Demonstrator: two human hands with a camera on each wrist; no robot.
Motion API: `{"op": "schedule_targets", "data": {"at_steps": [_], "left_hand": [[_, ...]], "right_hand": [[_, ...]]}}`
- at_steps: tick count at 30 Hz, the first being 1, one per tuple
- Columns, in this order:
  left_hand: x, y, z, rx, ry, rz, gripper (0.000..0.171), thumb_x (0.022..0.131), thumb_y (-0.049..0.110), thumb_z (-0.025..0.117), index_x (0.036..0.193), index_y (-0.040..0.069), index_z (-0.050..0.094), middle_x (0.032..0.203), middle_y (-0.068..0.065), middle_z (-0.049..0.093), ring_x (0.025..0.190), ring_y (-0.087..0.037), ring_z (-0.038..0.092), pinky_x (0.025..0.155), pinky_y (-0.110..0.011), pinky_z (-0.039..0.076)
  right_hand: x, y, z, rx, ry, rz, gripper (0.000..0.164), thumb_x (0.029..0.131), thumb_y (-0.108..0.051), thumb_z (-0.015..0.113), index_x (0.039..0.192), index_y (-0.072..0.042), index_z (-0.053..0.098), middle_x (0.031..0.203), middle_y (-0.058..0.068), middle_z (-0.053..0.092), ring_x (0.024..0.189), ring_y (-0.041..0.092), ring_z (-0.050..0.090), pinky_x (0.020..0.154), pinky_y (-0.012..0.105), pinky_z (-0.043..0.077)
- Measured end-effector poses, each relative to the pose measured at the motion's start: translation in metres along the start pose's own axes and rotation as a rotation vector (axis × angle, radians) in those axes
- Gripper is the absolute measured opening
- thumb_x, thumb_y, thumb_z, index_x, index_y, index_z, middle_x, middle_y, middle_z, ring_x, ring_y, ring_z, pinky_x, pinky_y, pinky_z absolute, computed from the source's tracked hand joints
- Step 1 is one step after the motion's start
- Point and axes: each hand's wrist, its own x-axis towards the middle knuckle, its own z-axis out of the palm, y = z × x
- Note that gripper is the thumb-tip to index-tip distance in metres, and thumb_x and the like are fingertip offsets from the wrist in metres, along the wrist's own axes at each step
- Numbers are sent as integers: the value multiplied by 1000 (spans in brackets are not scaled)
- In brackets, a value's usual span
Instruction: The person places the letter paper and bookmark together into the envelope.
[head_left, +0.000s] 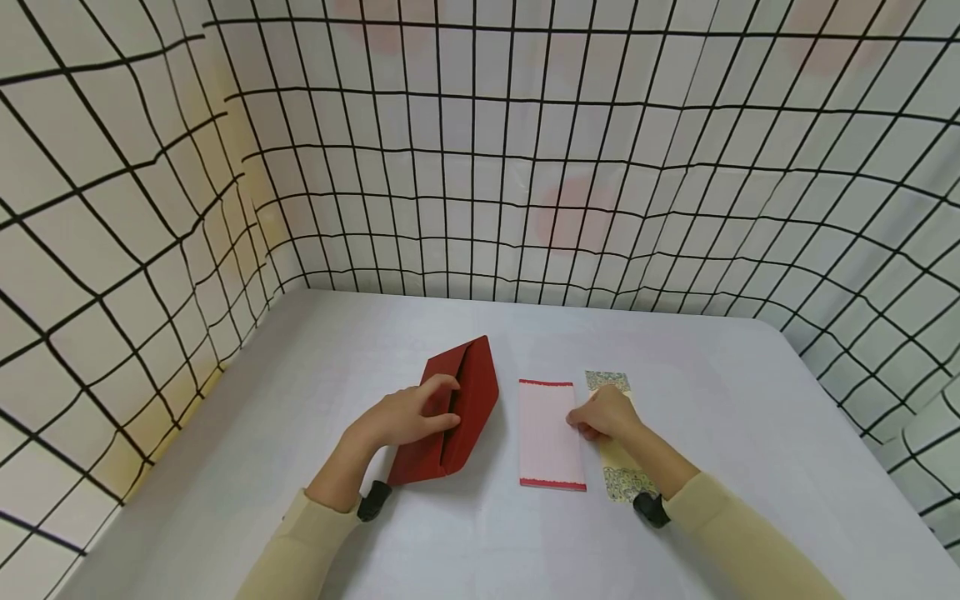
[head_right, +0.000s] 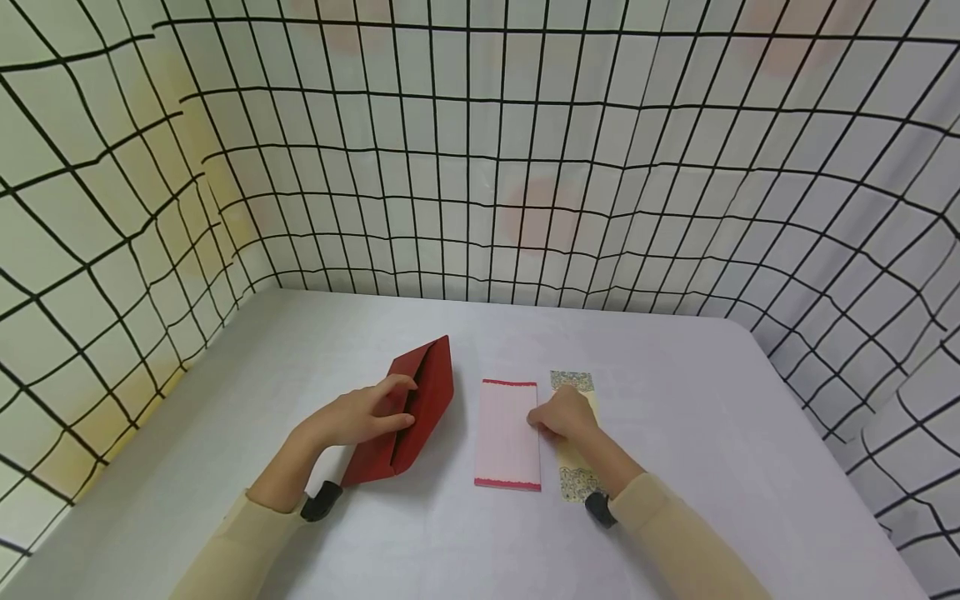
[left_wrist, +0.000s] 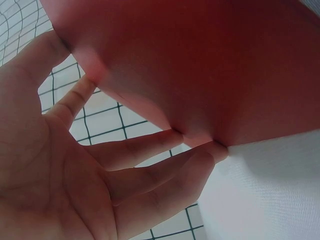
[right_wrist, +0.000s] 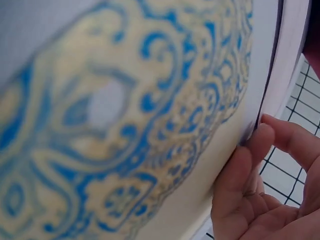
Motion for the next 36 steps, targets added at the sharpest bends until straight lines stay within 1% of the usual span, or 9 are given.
{"op": "schedule_targets", "data": {"at_steps": [5,8,11,16,19,24,29,36], "left_hand": [[1,0,0,4,-1,6,43,87,44,59,125,33,43,99,4,56,91,-14,53,79,-40,43],[1,0,0,1,-3,5,43,87,44,59,125,33,42,99,4,56,90,-14,54,79,-40,43],[1,-1,0,0,-8,5,43,87,44,59,125,34,42,98,4,56,89,-14,54,79,-40,43],[1,-2,1,-6,-6,2,42,87,44,60,124,35,42,97,5,56,89,-13,53,79,-39,43],[1,-1,1,-8,-4,1,42,87,44,60,124,34,43,98,5,56,90,-13,53,79,-39,43],[1,-2,1,-5,-4,-4,43,87,44,60,125,34,42,99,5,56,91,-14,53,79,-40,43],[1,-2,2,2,-5,-11,43,86,45,59,124,36,42,99,5,56,90,-13,53,80,-39,43],[1,-3,1,-3,0,-12,42,86,46,59,123,37,42,100,8,56,91,-12,54,80,-40,42]], "right_hand": [[1,2,2,14,-17,10,22,73,-17,74,60,-2,63,51,5,57,45,13,55,44,24,43],[2,3,1,48,-39,2,22,74,-17,73,61,-2,64,52,5,58,45,13,56,45,23,43],[2,4,-1,120,-76,-2,21,76,-17,72,66,0,65,55,6,59,47,14,56,47,24,45],[-2,3,-6,280,-137,14,21,79,-15,70,80,4,65,61,9,61,49,14,57,50,25,48],[-4,2,-9,338,-155,11,21,80,-14,69,85,6,63,64,10,61,51,15,57,53,25,49],[-7,2,-14,379,-153,-3,22,81,-13,67,90,6,62,70,10,62,57,16,58,58,26,50],[-10,1,-19,462,-154,-26,26,83,-13,65,96,8,60,72,9,61,57,14,57,58,25,51],[-17,-5,-26,557,-168,-76,29,84,-12,65,99,12,58,73,9,60,59,13,59,59,24,51]]}}
